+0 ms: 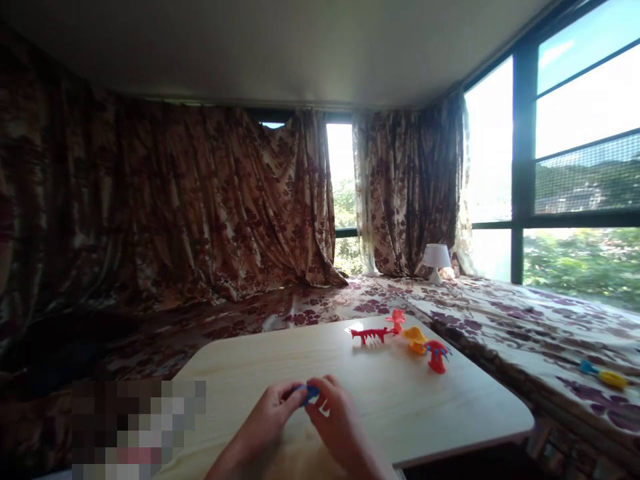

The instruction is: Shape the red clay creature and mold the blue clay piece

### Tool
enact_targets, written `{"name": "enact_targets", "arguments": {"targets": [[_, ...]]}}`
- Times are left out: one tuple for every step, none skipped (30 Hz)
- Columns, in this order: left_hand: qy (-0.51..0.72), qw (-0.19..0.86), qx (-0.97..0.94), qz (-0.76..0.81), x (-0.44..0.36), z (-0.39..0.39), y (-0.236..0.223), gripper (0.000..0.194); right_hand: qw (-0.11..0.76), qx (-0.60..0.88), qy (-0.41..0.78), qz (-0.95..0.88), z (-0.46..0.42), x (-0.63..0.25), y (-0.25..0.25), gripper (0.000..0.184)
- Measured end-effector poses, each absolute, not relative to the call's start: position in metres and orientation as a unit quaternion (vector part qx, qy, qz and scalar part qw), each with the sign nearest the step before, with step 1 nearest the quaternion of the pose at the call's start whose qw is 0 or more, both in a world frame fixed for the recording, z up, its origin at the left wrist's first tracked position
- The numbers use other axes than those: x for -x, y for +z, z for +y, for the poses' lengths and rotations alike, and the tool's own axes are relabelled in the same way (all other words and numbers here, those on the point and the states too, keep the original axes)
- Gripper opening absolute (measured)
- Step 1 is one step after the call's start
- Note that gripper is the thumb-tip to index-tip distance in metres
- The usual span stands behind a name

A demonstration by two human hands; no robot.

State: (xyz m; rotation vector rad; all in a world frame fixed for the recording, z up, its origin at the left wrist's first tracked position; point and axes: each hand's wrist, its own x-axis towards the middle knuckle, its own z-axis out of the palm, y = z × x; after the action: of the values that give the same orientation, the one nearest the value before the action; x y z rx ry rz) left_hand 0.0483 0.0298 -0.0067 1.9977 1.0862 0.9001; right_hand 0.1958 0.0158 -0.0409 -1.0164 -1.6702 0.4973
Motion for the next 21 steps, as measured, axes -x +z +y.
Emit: {"name": "enact_targets", "arguments": {"targets": [[0.368, 0.347, -0.757, 0.413, -0.046, 0.029, -0.013, 0.045, 0.533, 0.440, 0.206, -0.693, 0.020, -0.194, -0.045, 0.019], [0.391, 0.350, -0.743, 0.417, -0.044, 0.029, -0.019, 0.047, 0.532, 0.449, 0.204, -0.688, 0.023, -0.193, -0.048, 0.009], [0.411, 0.350, -0.726, 0.427, -0.043, 0.028, -0.025, 0.048, 0.532, 0.456, 0.205, -0.684, 0.026, -0.193, -0.052, 0.010], [0.429, 0.347, -0.713, 0.434, -0.042, 0.027, -0.031, 0.048, 0.531, 0.460, 0.209, -0.681, 0.029, -0.193, -0.055, 0.015], [0.442, 0.346, -0.704, 0.435, -0.041, 0.027, -0.036, 0.047, 0.530, 0.461, 0.216, -0.678, 0.030, -0.193, -0.057, 0.019], [0.453, 0.346, -0.697, 0.434, -0.042, 0.025, -0.040, 0.044, 0.530, 0.460, 0.224, -0.676, 0.032, -0.193, -0.059, 0.023], [0.462, 0.348, -0.693, 0.431, -0.043, 0.024, -0.042, 0.041, 0.532, 0.458, 0.234, -0.673, 0.032, -0.193, -0.061, 0.025], [0.469, 0.352, -0.689, 0.427, -0.045, 0.023, -0.043, 0.038, 0.535, 0.456, 0.243, -0.668, 0.033, -0.192, -0.061, 0.028], [0.477, 0.356, -0.684, 0.423, -0.047, 0.022, -0.043, 0.036, 0.540, 0.454, 0.251, -0.663, 0.034, -0.191, -0.061, 0.030], [0.485, 0.360, -0.677, 0.420, -0.050, 0.022, -0.042, 0.034, 0.548, 0.451, 0.258, -0.655, 0.035, -0.190, -0.061, 0.033], [0.494, 0.362, -0.669, 0.420, -0.052, 0.022, -0.041, 0.035, 0.556, 0.449, 0.264, -0.648, 0.036, -0.189, -0.060, 0.036], [0.505, 0.363, -0.661, 0.420, -0.055, 0.022, -0.040, 0.035, 0.565, 0.446, 0.269, -0.639, 0.037, -0.188, -0.060, 0.039], [0.517, 0.363, -0.651, 0.421, -0.057, 0.023, -0.040, 0.037, 0.574, 0.443, 0.274, -0.632, 0.038, -0.188, -0.059, 0.041], [0.528, 0.362, -0.642, 0.423, -0.058, 0.024, -0.039, 0.038, 0.582, 0.439, 0.280, -0.625, 0.039, -0.187, -0.058, 0.042], [0.537, 0.362, -0.633, 0.425, -0.059, 0.025, -0.039, 0.040, 0.588, 0.433, 0.285, -0.621, 0.039, -0.187, -0.058, 0.042], [0.545, 0.362, -0.625, 0.426, -0.059, 0.026, -0.040, 0.041, 0.594, 0.427, 0.290, -0.618, 0.040, -0.186, -0.058, 0.040], [0.551, 0.364, -0.618, 0.427, -0.058, 0.026, -0.040, 0.042, 0.598, 0.421, 0.294, -0.615, 0.040, -0.186, -0.058, 0.039], [0.554, 0.366, -0.614, 0.427, -0.057, 0.027, -0.040, 0.043, 0.601, 0.416, 0.299, -0.613, 0.039, -0.187, -0.059, 0.039], [0.557, 0.368, -0.610, 0.427, -0.056, 0.026, -0.040, 0.042, 0.603, 0.412, 0.304, -0.612, 0.039, -0.187, -0.059, 0.041], [0.559, 0.371, -0.607, 0.427, -0.055, 0.026, -0.040, 0.042, 0.602, 0.408, 0.310, -0.612, 0.038, -0.187, -0.060, 0.044], [0.562, 0.373, -0.603, 0.426, -0.054, 0.025, -0.040, 0.041, 0.600, 0.403, 0.316, -0.614, 0.037, -0.187, -0.060, 0.045]]}}
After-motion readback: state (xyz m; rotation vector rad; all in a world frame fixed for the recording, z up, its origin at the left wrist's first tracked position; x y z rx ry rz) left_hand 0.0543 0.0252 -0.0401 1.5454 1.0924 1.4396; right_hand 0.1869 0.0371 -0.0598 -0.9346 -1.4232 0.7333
